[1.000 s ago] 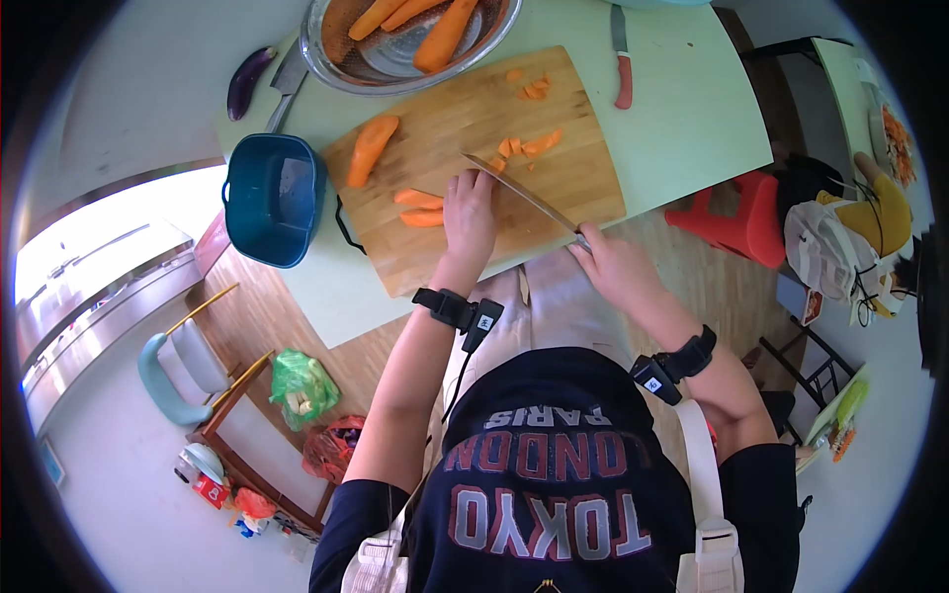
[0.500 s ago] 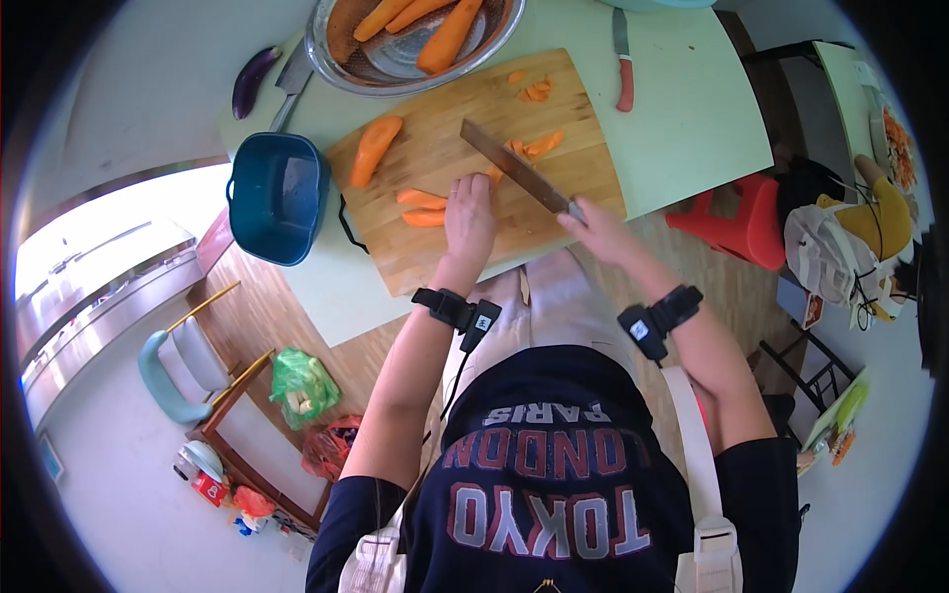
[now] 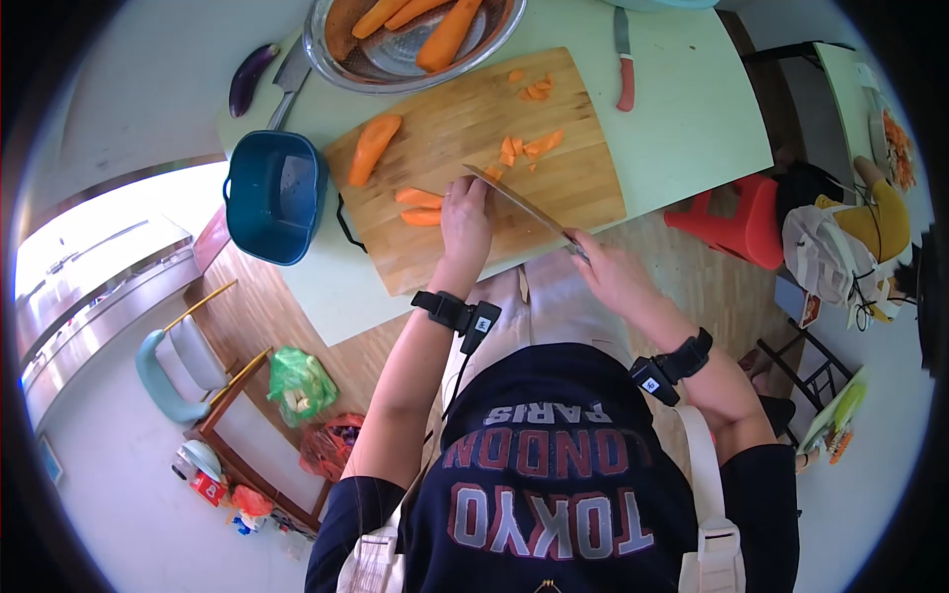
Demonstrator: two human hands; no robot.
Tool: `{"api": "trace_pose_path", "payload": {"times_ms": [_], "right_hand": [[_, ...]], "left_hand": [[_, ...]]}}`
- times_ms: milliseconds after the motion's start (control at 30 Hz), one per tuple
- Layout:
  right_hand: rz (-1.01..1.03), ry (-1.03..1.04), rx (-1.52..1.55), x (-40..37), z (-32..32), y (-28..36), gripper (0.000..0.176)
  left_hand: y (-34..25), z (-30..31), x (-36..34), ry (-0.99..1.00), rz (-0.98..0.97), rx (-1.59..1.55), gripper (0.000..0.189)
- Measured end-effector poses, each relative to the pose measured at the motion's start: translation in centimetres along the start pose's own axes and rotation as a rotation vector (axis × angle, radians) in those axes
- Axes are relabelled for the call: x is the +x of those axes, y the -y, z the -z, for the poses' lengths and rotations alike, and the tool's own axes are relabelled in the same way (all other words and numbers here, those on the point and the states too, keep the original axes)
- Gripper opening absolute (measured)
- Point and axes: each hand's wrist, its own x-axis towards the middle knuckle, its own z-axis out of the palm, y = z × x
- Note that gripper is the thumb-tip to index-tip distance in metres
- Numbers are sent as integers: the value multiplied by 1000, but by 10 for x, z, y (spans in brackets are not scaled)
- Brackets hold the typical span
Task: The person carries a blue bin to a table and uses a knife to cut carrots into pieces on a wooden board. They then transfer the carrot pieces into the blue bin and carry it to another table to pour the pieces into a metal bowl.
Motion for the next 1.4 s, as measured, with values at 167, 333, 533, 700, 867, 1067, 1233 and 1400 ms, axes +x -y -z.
{"api": "trace_pose_path", "payload": {"times_ms": [167, 333, 533, 700, 867, 1067, 1233, 1400], "right_hand": [[-10, 28, 31, 13, -4, -3, 33], [89, -116, 66, 29, -19, -11, 28], [-268, 185, 480, 41, -3, -33, 21], [101, -181, -61, 7, -10, -10, 22], [61, -125, -133, -6, -8, 16, 22], [43, -68, -164, -3, -10, 17, 22], [53, -54, -150, 4, -10, 19, 20], [-13, 45, -95, 11, -14, 14, 23]], "left_hand": [[-1, 0, 0, 9, -6, -1, 11], [0, 0, 0, 20, 3, 15, 9], [11, 10, -1, 31, 57, -178, 6], [13, 28, -4, -18, 6, -57, 6], [9, 12, -8, 20, 22, -20, 11], [14, 8, -10, 58, 34, -7, 17], [16, 7, -9, 57, 42, -30, 15], [18, 5, -8, 45, 21, -6, 11]]}}
